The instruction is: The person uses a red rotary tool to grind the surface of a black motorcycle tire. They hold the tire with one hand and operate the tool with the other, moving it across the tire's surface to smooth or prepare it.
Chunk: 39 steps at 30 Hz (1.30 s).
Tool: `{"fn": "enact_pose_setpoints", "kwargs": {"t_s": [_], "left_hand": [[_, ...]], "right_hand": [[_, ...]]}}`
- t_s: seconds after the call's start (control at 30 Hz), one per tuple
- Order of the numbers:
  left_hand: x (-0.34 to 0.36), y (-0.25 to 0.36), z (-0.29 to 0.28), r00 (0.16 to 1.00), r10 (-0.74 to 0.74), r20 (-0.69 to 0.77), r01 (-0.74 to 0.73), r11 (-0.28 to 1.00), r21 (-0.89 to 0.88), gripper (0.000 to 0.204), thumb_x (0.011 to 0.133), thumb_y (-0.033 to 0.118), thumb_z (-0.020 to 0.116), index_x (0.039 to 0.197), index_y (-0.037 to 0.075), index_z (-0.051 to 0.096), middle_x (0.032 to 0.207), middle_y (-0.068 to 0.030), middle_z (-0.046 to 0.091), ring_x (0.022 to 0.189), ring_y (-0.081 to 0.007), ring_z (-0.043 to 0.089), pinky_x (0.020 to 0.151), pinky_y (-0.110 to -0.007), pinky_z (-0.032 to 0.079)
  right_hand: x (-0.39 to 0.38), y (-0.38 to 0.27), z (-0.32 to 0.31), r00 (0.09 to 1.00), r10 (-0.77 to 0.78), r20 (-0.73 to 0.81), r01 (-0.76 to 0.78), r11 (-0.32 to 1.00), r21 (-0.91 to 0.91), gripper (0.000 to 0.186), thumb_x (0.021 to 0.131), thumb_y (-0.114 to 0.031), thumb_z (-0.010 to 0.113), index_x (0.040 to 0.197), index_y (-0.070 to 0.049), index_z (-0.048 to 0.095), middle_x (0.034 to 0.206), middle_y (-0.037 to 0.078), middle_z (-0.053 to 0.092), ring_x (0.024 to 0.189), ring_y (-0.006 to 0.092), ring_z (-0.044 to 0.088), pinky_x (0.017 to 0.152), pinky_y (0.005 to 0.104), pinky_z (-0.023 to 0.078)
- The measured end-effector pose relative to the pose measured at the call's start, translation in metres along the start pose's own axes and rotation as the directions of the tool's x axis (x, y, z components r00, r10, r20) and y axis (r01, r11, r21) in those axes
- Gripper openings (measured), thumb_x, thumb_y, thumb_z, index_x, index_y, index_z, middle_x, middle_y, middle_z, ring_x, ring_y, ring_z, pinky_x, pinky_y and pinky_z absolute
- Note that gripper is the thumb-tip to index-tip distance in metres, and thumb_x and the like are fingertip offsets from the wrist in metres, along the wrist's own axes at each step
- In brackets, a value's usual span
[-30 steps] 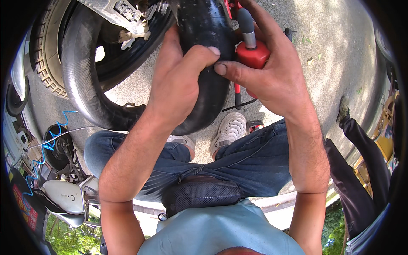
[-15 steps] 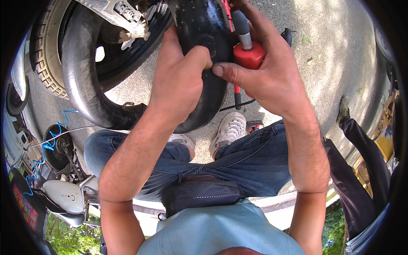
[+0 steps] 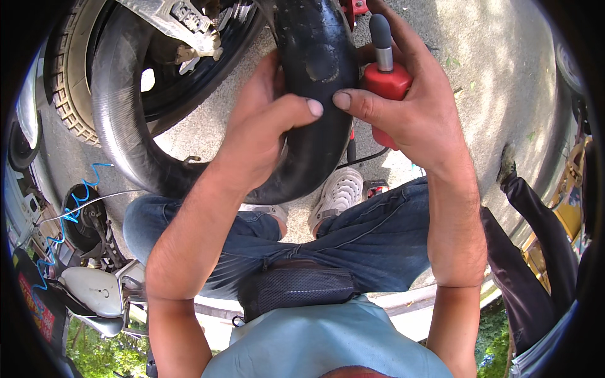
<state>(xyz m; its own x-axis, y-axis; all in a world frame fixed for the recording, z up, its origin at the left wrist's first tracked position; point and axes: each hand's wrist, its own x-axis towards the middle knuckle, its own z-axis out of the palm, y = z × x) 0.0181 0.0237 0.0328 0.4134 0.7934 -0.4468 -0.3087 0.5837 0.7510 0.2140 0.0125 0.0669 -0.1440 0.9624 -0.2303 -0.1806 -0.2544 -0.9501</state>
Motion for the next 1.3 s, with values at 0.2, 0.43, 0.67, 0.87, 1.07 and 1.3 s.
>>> {"fn": "enact_pose_setpoints", "kwargs": {"t_s": [0.2, 0.43, 0.67, 0.87, 1.07, 1.3], "left_hand": [[-0.001, -0.004, -0.008, 0.991, -0.120, 0.056, 0.109, 0.979, 0.173, 0.074, 0.083, 0.022, 0.088, 0.140, -0.003, 0.048, 0.121, -0.0130, 0.066, 0.110, -0.0195, 0.066, 0.098, -0.036, 0.055], [0.009, -0.028, -0.013, 0.989, 0.140, 0.051, -0.147, 0.863, 0.483, 0.069, 0.084, 0.024, 0.089, 0.132, -0.005, 0.050, 0.114, -0.0145, 0.066, 0.105, -0.0224, 0.066, 0.093, -0.036, 0.055], [0.007, -0.028, -0.013, 0.994, 0.099, 0.037, -0.103, 0.826, 0.554, 0.065, 0.086, 0.026, 0.084, 0.132, -0.006, 0.050, 0.112, -0.0153, 0.065, 0.100, -0.0233, 0.067, 0.088, -0.037, 0.057], [0.006, -0.029, -0.010, 0.994, 0.105, 0.008, -0.093, 0.843, 0.530, 0.065, 0.086, 0.025, 0.083, 0.133, -0.005, 0.050, 0.114, -0.0160, 0.065, 0.101, -0.0238, 0.068, 0.088, -0.037, 0.057], [0.006, -0.030, -0.011, 0.994, 0.112, 0.013, -0.101, 0.835, 0.541, 0.067, 0.087, 0.025, 0.084, 0.135, -0.005, 0.048, 0.116, -0.0166, 0.065, 0.104, -0.0235, 0.067, 0.090, -0.037, 0.057], [0.005, -0.025, -0.007, 0.996, 0.083, 0.014, -0.079, 0.868, 0.491, 0.070, 0.085, 0.023, 0.086, 0.135, -0.006, 0.046, 0.117, -0.0168, 0.064, 0.106, -0.0236, 0.067, 0.091, -0.037, 0.057]], "right_hand": [[-0.014, -0.005, 0.006, 0.969, 0.118, -0.217, -0.176, 0.947, -0.270, 0.078, 0.090, -0.013, 0.080, 0.159, -0.003, 0.043, 0.104, 0.011, 0.066, 0.081, 0.0163, 0.069, 0.069, 0.0286, 0.057], [-0.036, -0.022, 0.011, 0.918, 0.391, -0.069, -0.382, 0.823, -0.420, 0.082, 0.093, -0.005, 0.071, 0.164, -0.003, 0.032, 0.097, 0.008, 0.065, 0.080, 0.0101, 0.059, 0.068, 0.0260, 0.049], [-0.029, -0.009, 0.009, 0.916, 0.398, -0.056, -0.373, 0.788, -0.489, 0.082, 0.095, -0.006, 0.072, 0.165, -0.003, 0.029, 0.101, 0.010, 0.067, 0.079, 0.0101, 0.060, 0.068, 0.0265, 0.050], [-0.028, -0.012, 0.009, 0.890, 0.445, -0.094, -0.450, 0.829, -0.332, 0.080, 0.096, -0.006, 0.071, 0.165, -0.003, 0.031, 0.101, 0.009, 0.069, 0.074, 0.0094, 0.061, 0.065, 0.0267, 0.053], [-0.026, -0.014, 0.010, 0.891, 0.449, -0.064, -0.441, 0.828, -0.346, 0.078, 0.096, -0.006, 0.070, 0.164, -0.003, 0.032, 0.098, 0.010, 0.069, 0.070, 0.0115, 0.063, 0.062, 0.0280, 0.054], [-0.029, -0.013, 0.006, 0.895, 0.435, -0.100, -0.446, 0.861, -0.244, 0.078, 0.096, -0.008, 0.070, 0.164, -0.003, 0.031, 0.098, 0.012, 0.069, 0.066, 0.0136, 0.064, 0.059, 0.0287, 0.054]]}}
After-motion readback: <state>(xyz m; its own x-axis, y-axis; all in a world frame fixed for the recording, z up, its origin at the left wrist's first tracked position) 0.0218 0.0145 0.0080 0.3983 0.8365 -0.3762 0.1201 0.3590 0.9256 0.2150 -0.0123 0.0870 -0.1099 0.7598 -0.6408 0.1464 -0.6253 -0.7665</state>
